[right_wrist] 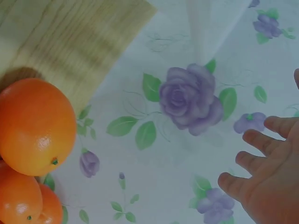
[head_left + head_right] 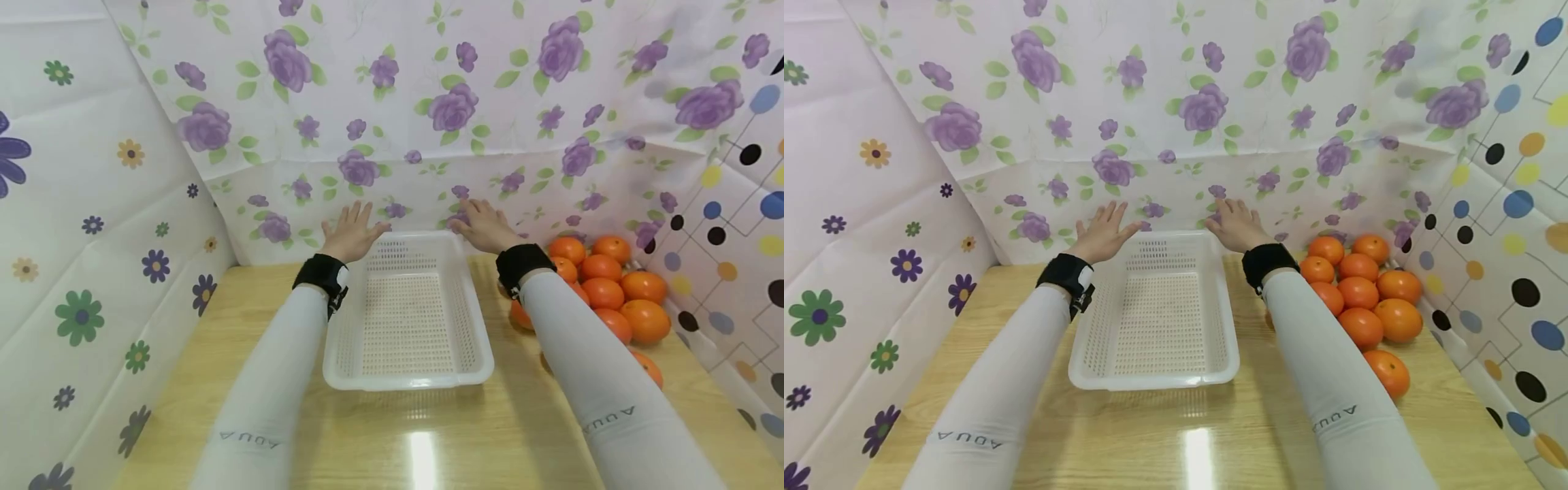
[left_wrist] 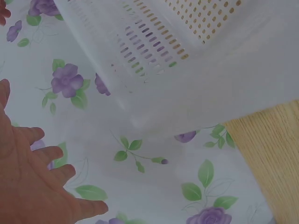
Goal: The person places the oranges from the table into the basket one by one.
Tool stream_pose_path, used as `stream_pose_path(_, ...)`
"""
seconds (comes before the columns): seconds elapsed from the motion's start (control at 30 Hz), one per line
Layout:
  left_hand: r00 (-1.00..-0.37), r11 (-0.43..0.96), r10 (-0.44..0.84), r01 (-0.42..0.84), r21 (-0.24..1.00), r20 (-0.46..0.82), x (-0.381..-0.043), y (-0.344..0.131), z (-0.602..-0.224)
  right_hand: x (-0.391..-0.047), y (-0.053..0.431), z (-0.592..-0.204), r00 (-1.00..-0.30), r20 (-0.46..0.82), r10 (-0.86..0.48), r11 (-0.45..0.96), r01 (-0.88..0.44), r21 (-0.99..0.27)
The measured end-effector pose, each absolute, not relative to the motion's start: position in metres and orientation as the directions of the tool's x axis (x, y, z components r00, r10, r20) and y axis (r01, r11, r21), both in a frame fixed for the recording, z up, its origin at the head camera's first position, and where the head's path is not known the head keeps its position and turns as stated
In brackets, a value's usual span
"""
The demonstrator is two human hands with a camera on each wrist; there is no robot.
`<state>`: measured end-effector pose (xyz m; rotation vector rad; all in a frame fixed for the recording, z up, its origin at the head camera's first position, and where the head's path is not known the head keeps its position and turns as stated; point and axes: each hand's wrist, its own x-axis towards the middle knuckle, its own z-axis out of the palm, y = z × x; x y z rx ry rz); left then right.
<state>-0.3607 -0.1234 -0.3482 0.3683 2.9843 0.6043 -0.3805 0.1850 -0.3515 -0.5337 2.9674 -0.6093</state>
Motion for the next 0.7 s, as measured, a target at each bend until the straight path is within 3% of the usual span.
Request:
stream_pose_path(0.5, -0.955, 0.778, 0.297, 0.247, 0.577, 0.008, -0.336, -0.158, -0.349, -0.358, 0.200, -0.338, -0.907, 0.053, -0.417, 0.795, -0.392, -0.462)
stream_pose_path(0.7, -0.950, 0.760, 0.308, 0.271, 0.591, 0.040, -0.326, -0.172, -0.358, -0.350, 0.207, -0.339, -0.903, 0.033, -0.429, 0.778, -0.388, -0.494)
